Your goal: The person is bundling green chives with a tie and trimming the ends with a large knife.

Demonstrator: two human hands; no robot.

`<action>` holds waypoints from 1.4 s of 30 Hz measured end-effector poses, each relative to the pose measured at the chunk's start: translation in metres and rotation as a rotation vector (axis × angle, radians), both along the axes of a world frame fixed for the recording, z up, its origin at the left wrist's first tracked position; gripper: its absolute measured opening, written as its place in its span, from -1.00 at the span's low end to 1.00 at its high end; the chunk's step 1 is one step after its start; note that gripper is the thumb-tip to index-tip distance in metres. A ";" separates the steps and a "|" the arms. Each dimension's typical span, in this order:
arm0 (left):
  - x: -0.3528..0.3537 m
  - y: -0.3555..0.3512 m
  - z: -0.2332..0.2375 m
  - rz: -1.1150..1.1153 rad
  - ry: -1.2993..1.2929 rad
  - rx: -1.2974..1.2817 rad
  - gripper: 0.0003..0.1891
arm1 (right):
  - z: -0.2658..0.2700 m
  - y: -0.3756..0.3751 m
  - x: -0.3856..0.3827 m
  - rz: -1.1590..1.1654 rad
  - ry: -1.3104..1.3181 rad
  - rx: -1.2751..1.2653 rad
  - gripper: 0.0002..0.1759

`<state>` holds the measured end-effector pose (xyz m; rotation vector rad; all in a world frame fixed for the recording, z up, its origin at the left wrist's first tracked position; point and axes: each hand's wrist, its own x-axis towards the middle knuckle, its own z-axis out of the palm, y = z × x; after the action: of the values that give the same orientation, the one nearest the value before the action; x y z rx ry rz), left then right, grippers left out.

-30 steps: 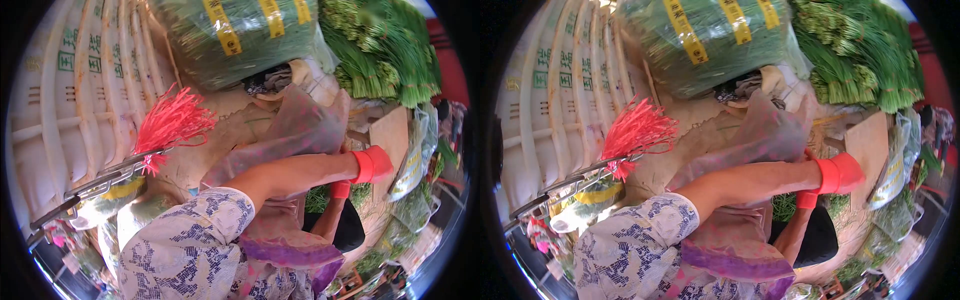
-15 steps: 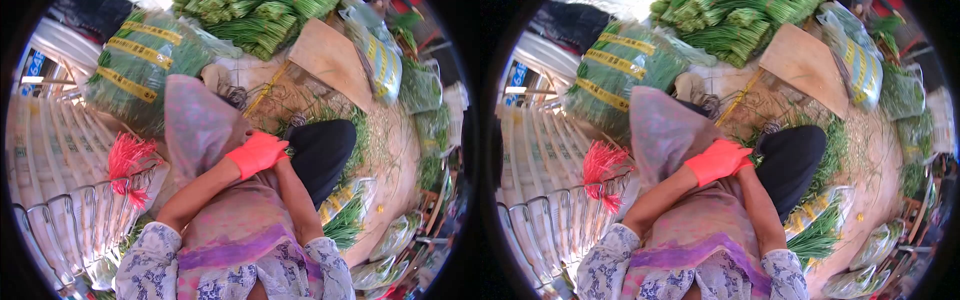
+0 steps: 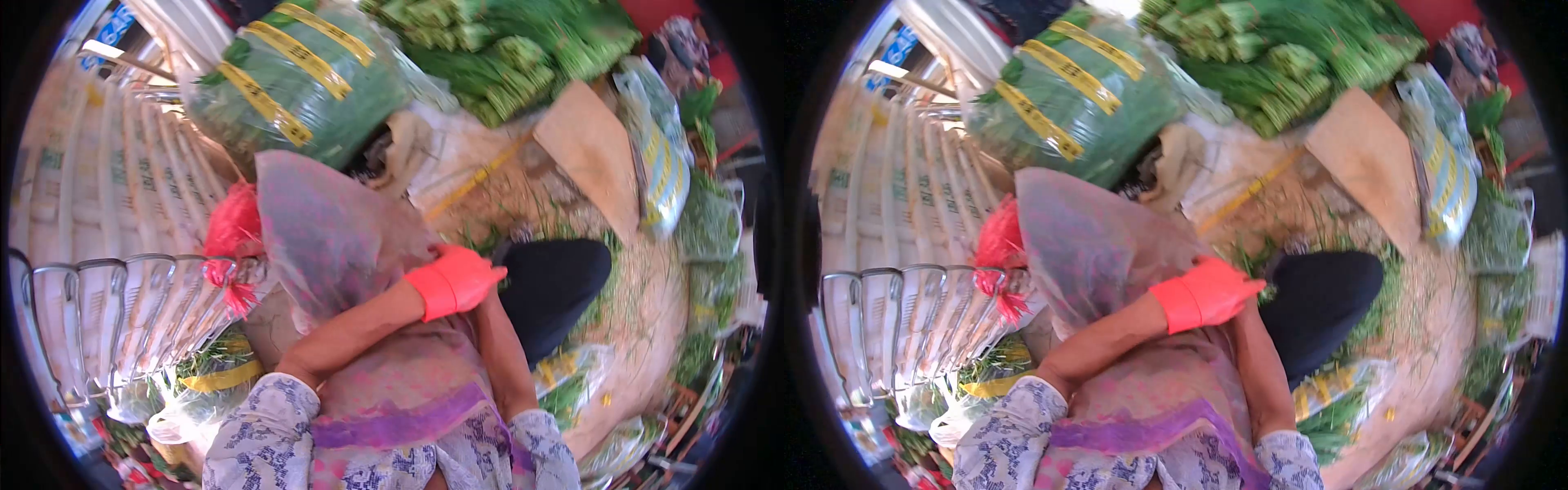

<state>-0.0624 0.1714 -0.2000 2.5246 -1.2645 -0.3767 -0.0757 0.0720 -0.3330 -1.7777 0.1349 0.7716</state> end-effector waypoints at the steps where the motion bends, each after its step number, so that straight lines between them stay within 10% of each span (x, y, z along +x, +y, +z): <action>1: 0.009 0.008 0.001 0.030 0.099 -0.037 -0.54 | -0.012 -0.005 -0.001 -0.134 0.131 0.216 -0.54; 3: 0.030 0.029 -0.012 0.083 0.091 -0.160 -0.57 | -0.025 -0.014 0.000 -0.236 0.265 0.378 -0.54; 5: 0.048 0.048 -0.013 0.137 0.091 -0.281 -0.61 | -0.010 -0.018 0.019 0.443 -0.295 -0.353 -0.47; 14: 0.211 0.083 -0.008 0.265 0.114 -0.149 -0.63 | -0.088 0.027 0.117 0.156 0.194 -0.050 -0.44; 16: 0.254 0.098 -0.006 0.343 0.017 -0.207 -0.68 | -0.091 0.059 0.184 0.012 -0.535 0.053 -0.53; 18: 0.289 0.120 -0.026 0.469 -0.031 -0.241 -0.75 | -0.062 0.089 0.281 -0.735 0.405 0.886 -0.64; 20: 0.311 0.142 -0.043 0.700 0.038 -0.288 -0.78 | -0.113 0.076 0.355 -0.004 -0.447 0.343 -0.68; 25: 0.319 0.208 -0.064 0.835 0.357 0.009 -0.75 | 0.022 0.130 0.480 0.009 -0.303 0.377 -0.71; 32: 0.371 0.327 -0.013 1.716 -0.116 -0.889 -0.75 | 0.096 0.241 0.498 0.325 -0.409 0.142 -0.62; 36: 0.415 0.486 0.040 1.641 -0.592 -0.658 -0.77 | 0.096 0.337 0.523 0.421 -0.529 0.186 -0.65; 42: 0.466 0.670 0.177 1.478 -0.633 0.684 -0.76 | 0.061 0.379 0.539 0.436 -0.483 -0.015 -0.65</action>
<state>0.4038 0.8416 -0.0228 3.3734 1.0375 0.4455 0.4633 0.4510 -0.2715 -1.9829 -0.5853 0.6167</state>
